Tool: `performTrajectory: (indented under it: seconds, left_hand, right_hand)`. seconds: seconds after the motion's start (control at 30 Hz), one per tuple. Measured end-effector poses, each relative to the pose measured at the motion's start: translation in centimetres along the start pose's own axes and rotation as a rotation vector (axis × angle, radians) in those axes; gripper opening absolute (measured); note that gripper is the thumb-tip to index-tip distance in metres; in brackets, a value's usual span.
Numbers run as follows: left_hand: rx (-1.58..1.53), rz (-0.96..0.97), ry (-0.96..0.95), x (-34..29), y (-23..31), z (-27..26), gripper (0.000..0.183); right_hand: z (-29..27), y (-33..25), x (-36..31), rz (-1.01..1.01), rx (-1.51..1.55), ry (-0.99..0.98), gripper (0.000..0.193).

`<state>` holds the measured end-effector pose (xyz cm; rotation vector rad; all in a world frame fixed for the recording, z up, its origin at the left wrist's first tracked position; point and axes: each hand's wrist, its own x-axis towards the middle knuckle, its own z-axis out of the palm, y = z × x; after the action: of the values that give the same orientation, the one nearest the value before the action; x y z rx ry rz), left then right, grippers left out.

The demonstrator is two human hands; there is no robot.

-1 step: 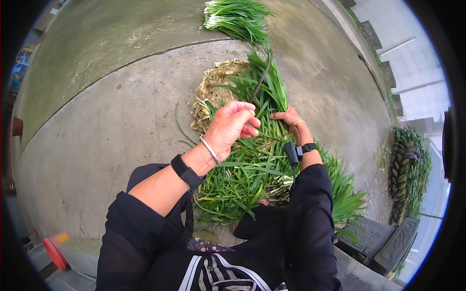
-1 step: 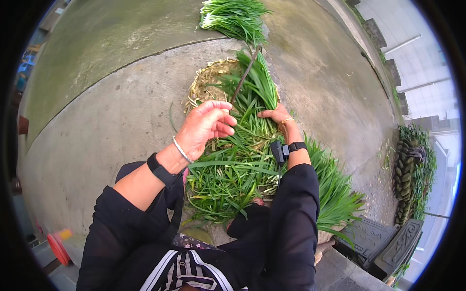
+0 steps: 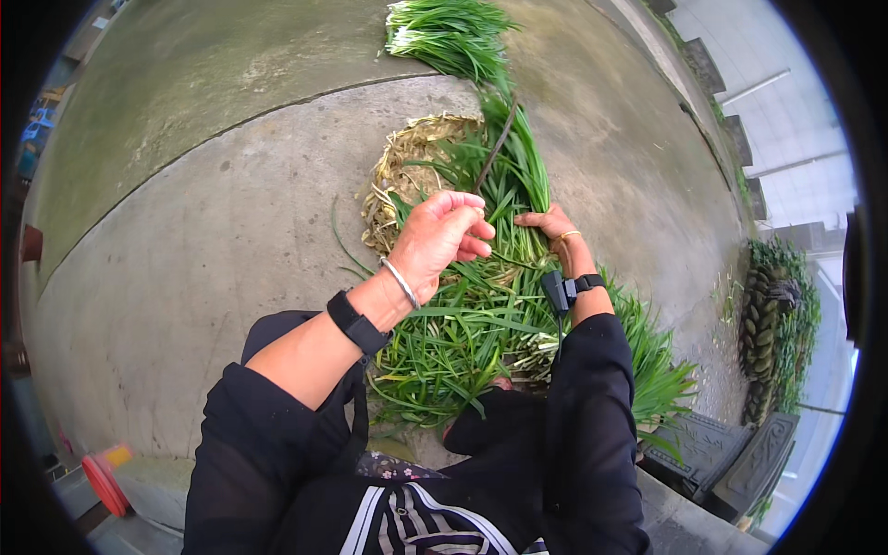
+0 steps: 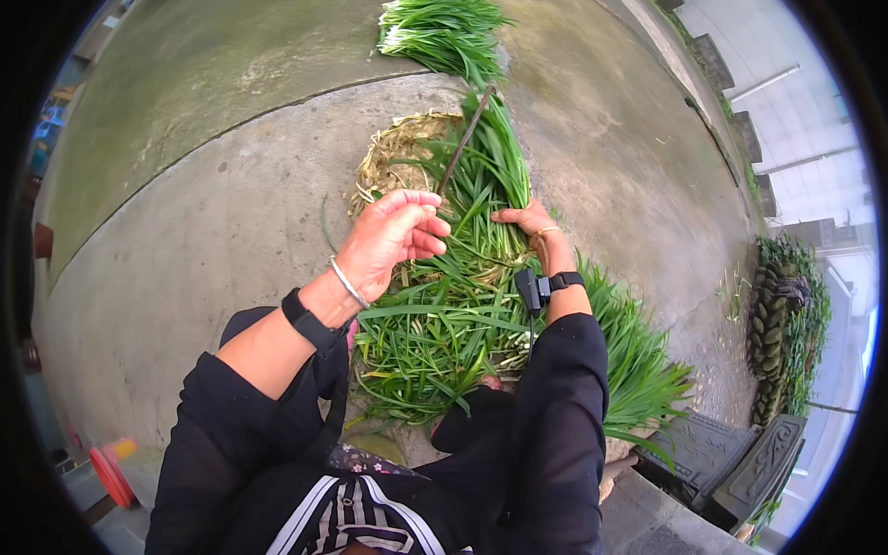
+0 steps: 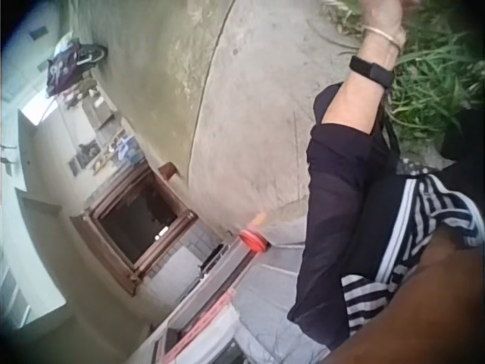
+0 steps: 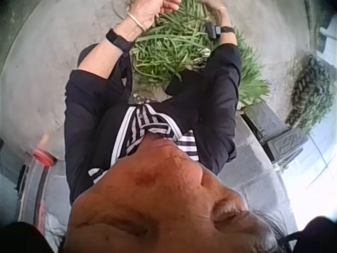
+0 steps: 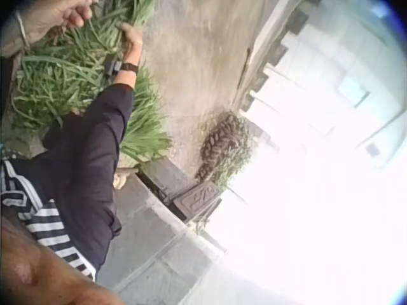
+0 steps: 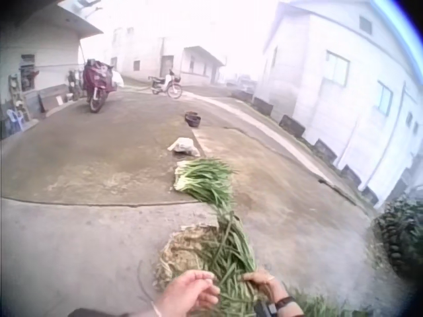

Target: The recorder is sitting outdoors sorting bunches of green vegetables, likely scallions or chives, from a pile into a wicker basket.

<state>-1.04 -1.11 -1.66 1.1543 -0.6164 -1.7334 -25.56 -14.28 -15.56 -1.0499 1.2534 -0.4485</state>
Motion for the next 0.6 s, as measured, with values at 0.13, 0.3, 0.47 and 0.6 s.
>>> performTrajectory:
  seconds: [0.13,0.3,0.47,0.6]
  left_hand:
    - [0.080,-0.054,-0.012,0.6,-0.8,1.2,0.021]
    - [0.373,-0.045,0.054,2.5,-3.5,0.8,0.023]
    - [0.447,-0.015,0.103,4.0,-4.0,1.0,0.021]
    - [0.453,-0.127,0.077,4.2,-3.1,0.6,0.031]
  right_hand:
    - [-0.7,0.7,-3.1,0.018,0.335,0.022,0.036]
    - [-1.2,1.2,-6.5,-0.060,0.520,0.010,0.033]
    - [-1.6,-0.2,-11.0,-0.212,0.645,-0.037,0.033]
    - [0.0,-2.6,-15.2,-0.298,0.815,-0.032,0.035]
